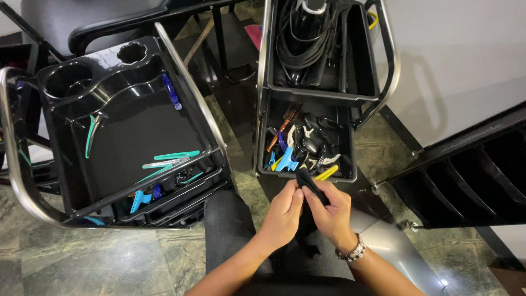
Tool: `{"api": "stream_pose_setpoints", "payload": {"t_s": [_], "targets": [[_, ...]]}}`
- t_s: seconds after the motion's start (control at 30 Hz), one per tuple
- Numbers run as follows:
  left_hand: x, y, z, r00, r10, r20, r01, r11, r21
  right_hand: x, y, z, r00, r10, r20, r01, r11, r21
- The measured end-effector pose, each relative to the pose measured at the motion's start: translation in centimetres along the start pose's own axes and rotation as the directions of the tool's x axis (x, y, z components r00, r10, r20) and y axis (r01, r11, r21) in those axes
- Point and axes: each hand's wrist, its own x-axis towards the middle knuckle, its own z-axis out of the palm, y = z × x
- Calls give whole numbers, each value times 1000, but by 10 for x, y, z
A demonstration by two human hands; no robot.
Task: The person picks up several hair clips of various colors from a tray and organized them by attaching them to a black cloth, then uses the cloth to wipe the top surface of the black plastic tray.
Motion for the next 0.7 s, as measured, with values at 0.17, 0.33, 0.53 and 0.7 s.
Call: {"api": "stream_pose_setpoints", "payload": {"t_s": [0.17, 0.33, 0.53, 0.7], "targets": [[2, -17, -3, 1000, -9, 2, 8, 990, 138, 1, 22, -1, 985, 170, -10, -170, 985, -36], [4, -3, -14, 984, -145, 102, 121, 970, 211, 20, 3, -10, 933, 356, 55, -360, 930, 70], [39, -41, -1, 983, 125, -132, -88, 963, 254, 46, 78, -4, 885, 456, -93, -427, 875, 229], [76, -32, -26, 990, -138, 1, 127, 918, 376, 41, 38, 1, 835, 547, -69, -522, 825, 217]]}}
